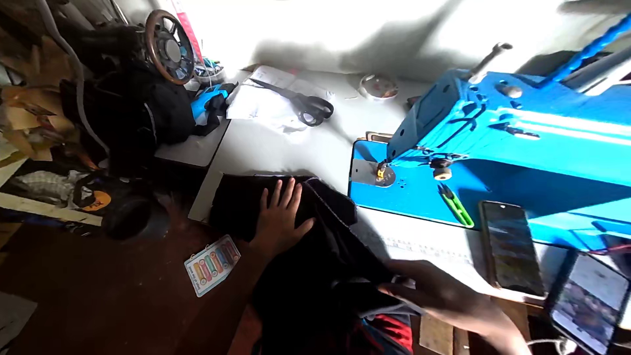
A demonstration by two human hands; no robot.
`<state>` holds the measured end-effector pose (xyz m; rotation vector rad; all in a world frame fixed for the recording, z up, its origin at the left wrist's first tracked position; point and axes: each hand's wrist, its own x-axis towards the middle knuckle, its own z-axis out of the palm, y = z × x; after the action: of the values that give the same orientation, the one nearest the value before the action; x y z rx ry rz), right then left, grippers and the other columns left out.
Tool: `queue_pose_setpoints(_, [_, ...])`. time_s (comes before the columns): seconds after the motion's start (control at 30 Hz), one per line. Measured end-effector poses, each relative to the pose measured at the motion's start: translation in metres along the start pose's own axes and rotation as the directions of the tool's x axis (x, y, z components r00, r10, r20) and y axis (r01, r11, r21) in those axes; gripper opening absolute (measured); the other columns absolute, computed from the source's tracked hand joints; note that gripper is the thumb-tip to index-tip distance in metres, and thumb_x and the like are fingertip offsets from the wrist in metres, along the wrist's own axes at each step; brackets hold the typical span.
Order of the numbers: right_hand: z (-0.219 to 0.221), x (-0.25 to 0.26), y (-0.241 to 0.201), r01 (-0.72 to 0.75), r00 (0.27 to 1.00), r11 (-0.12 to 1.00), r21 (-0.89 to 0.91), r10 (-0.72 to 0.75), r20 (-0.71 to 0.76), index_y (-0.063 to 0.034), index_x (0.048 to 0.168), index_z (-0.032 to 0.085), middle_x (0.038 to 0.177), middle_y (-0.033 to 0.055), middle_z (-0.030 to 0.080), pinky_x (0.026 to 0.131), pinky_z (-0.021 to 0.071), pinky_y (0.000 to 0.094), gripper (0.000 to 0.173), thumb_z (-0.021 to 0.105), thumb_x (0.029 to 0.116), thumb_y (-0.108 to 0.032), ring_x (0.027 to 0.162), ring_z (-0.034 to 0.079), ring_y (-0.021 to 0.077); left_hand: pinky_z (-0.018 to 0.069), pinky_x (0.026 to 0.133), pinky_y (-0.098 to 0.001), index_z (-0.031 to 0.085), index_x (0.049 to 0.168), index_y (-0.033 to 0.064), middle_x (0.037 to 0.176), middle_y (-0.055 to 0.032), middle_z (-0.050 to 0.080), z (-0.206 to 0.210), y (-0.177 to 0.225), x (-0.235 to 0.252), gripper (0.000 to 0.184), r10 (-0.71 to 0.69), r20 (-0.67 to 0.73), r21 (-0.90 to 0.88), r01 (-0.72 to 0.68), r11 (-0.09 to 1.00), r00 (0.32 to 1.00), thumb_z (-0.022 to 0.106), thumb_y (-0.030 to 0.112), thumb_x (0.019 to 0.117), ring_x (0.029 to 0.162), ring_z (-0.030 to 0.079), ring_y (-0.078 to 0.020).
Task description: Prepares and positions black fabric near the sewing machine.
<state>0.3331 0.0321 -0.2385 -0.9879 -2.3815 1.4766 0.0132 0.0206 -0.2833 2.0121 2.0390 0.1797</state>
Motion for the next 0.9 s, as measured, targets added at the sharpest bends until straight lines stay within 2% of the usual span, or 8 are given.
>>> queue_pose_setpoints(0.1, [-0.018, -0.011, -0.003, 0.021, 1.0, 0.989, 0.147, -0.022, 0.005, -0.0115, 0.11, 0.068, 0.09, -0.0092, 0.069, 0.076, 0.0552, 0.0161, 0.026, 0.058, 0.1028, -0.035, 0.08, 0.064, -0.0057, 0.0025, 0.123, -0.0645, 0.022, 0.164, 0.0113, 0.173, -0.0066, 0.012, -0.001, 0.0, 0.001, 0.085, -0.001, 0.018, 0.007, 0.001, 1.0, 1.0, 0.037, 0.066, 0.1011, 0.16, 0.003, -0.0303])
queue_pose_setpoints(0.17, [-0.05, -0.01, -0.006, -0.05, 0.981, 0.998, -0.033, 0.043, -0.19, -0.0123, 0.11, 0.066, 0.083, -0.0109, 0.065, 0.069, 0.0533, 0.017, 0.024, 0.055, 0.104, -0.033, 0.073, 0.06, -0.0052, 0.001, 0.123, -0.0645, 0.02, 0.165, 0.012, 0.173, -0.0064, 0.011, -0.003, 0.001, 0.002, 0.085, -0.009, 0.039, 0.001, 0.009, 1.0, 0.999, 0.037, 0.066, 0.1015, 0.16, 0.001, -0.03])
queue_pose_setpoints(0.2, [-0.067, -0.005, -0.007, -0.16, 0.94, 0.965, -0.207, 0.084, -0.332, -0.0106, 0.111, 0.067, 0.079, -0.0046, 0.065, 0.064, 0.054, 0.0258, 0.024, 0.055, 0.1042, -0.03, 0.067, 0.061, 0.0042, 0.0005, 0.123, -0.0646, 0.019, 0.165, 0.0121, 0.173, -0.0064, 0.011, -0.003, 0.0, 0.002, 0.086, -0.013, 0.044, -0.002, 0.013, 1.0, 0.999, 0.036, 0.067, 0.1014, 0.16, 0.001, -0.0302])
queue_pose_setpoints(0.23, [-0.079, 0.004, -0.007, -0.315, 0.87, 0.892, -0.324, 0.135, -0.475, -0.0036, 0.113, 0.069, 0.081, 0.0137, 0.067, 0.064, 0.0528, 0.0489, 0.026, 0.056, 0.1047, -0.024, 0.069, 0.064, 0.0276, 0.0, 0.123, -0.0647, 0.019, 0.165, 0.0123, 0.173, -0.0062, 0.01, -0.003, 0.0, 0.002, 0.087, -0.019, 0.049, -0.003, 0.019, 1.0, 0.999, 0.035, 0.068, 0.1011, 0.16, 0.0, -0.0301])
queue_pose_setpoints(0.3, [-0.083, 0.022, -0.006, -0.541, 0.719, 0.729, -0.419, 0.144, -0.679, 0.001, 0.118, 0.069, 0.105, 0.0338, 0.068, 0.08, 0.0458, 0.0755, 0.03, 0.056, 0.1053, -0.023, 0.099, 0.064, 0.0576, -0.0008, 0.124, -0.0641, 0.017, 0.165, 0.013, 0.174, -0.0055, 0.008, -0.004, 0.001, 0.002, 0.088, -0.027, 0.071, -0.004, 0.027, 1.0, 0.997, 0.031, 0.071, 0.1005, 0.16, -0.002, -0.0294])
queue_pose_setpoints(0.4, [-0.047, 0.039, -0.013, -0.288, 0.774, 0.761, -0.582, -0.173, -0.609, 0.0, 0.11, 0.074, 0.114, 0.0257, 0.07, 0.094, 0.0503, 0.0639, 0.026, 0.061, 0.1009, -0.02, 0.112, 0.065, 0.0477, -0.0002, 0.124, -0.0642, 0.018, 0.165, 0.0126, 0.174, -0.0064, 0.008, -0.005, 0.002, 0.005, 0.087, -0.036, 0.065, -0.031, 0.038, 0.999, 0.997, 0.03, 0.07, 0.1012, 0.16, -0.001, -0.0305])
queue_pose_setpoints(0.53, [0.029, 0.061, -0.009, 0.259, 0.874, 0.766, -0.588, -0.445, -0.195, -0.0127, 0.107, 0.078, 0.114, 0.0042, 0.076, 0.094, 0.0563, 0.0453, 0.032, 0.056, 0.1024, -0.035, 0.111, 0.07, 0.0253, 0.0008, 0.124, -0.0635, 0.023, 0.164, 0.0122, 0.173, -0.0072, 0.012, -0.005, -0.001, 0.007, 0.085, -0.046, 0.028, -0.036, 0.047, 0.998, 0.999, 0.035, 0.068, 0.1019, 0.16, 0.002, -0.0306])
queue_pose_setpoints(0.9, [0.057, 0.108, 0.012, 0.179, 0.845, 0.675, -0.716, -0.478, -0.239, -0.0141, 0.131, 0.07, 0.133, 0.0054, 0.069, 0.101, 0.0484, 0.0522, 0.04, 0.054, 0.1031, -0.038, 0.123, 0.063, 0.0297, 0.0079, 0.122, -0.0679, 0.028, 0.163, 0.0115, 0.171, -0.0089, 0.023, -0.008, -0.049, 0.054, 0.088, 0.07, -0.131, 0.041, -0.065, 0.997, 0.989, 0.04, 0.07, 0.0988, 0.159, 0.013, -0.034])
